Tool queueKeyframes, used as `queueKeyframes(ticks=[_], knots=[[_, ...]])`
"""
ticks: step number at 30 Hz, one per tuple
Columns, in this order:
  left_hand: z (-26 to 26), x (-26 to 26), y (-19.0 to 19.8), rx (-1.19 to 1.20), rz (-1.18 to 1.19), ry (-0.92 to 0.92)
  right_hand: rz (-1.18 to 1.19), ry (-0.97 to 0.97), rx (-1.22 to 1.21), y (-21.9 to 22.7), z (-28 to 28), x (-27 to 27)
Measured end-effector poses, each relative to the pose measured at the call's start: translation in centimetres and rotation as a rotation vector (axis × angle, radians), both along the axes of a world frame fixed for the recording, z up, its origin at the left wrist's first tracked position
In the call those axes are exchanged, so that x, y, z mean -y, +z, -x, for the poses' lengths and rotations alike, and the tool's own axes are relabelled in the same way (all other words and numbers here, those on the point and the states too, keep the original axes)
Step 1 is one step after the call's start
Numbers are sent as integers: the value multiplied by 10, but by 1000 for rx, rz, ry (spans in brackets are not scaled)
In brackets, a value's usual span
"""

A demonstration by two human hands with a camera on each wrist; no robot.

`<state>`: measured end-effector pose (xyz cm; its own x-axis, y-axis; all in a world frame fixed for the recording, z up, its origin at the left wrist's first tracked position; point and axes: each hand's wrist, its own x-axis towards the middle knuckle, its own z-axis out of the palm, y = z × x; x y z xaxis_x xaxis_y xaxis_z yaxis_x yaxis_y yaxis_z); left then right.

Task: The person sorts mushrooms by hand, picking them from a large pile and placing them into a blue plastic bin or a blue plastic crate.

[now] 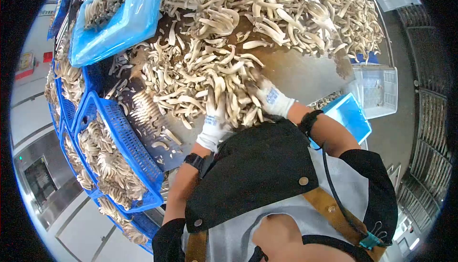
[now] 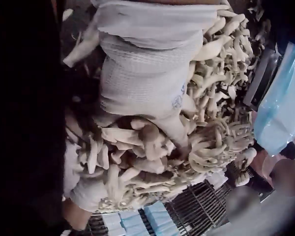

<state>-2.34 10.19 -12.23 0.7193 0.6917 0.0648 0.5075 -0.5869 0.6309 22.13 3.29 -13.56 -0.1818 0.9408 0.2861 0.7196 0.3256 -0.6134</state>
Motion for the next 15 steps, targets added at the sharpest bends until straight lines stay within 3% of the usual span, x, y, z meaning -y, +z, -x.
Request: queueKeyframes(ticks=[2, 4, 5, 6, 8, 9, 11, 12, 13, 15], knots=[[-7, -24, -6, -372, -444, -369, 84, 47, -151, 5, 1, -21], [-13, -42, 4, -238, -211, -382, 268, 47, -276, 30, 1, -34], [-30, -45, 31, -72, -106, -257, 420, -7, -346, 25, 4, -36], [-31, -52, 34, 12, 107, -215, 425, 0, -475, 21, 2, -36], [-45, -69, 53, -84, 12, -389, 434, 12, -733, 18, -4, -33], [-63, -74, 81, -77, 82, -413, 443, -39, -719, 44, -13, -31], [-91, -88, 102, -150, 125, -524, 628, -45, -1324, 84, -28, -24], [-116, -88, 116, -102, 309, -518, 714, -46, -1628, 91, -33, -21], [-141, -89, 130, -53, 492, -500, 637, -118, -1569, 108, -52, -16], [-207, -104, 142, -115, -34, -731, 498, -274, -1430, 139, -89, -6]])
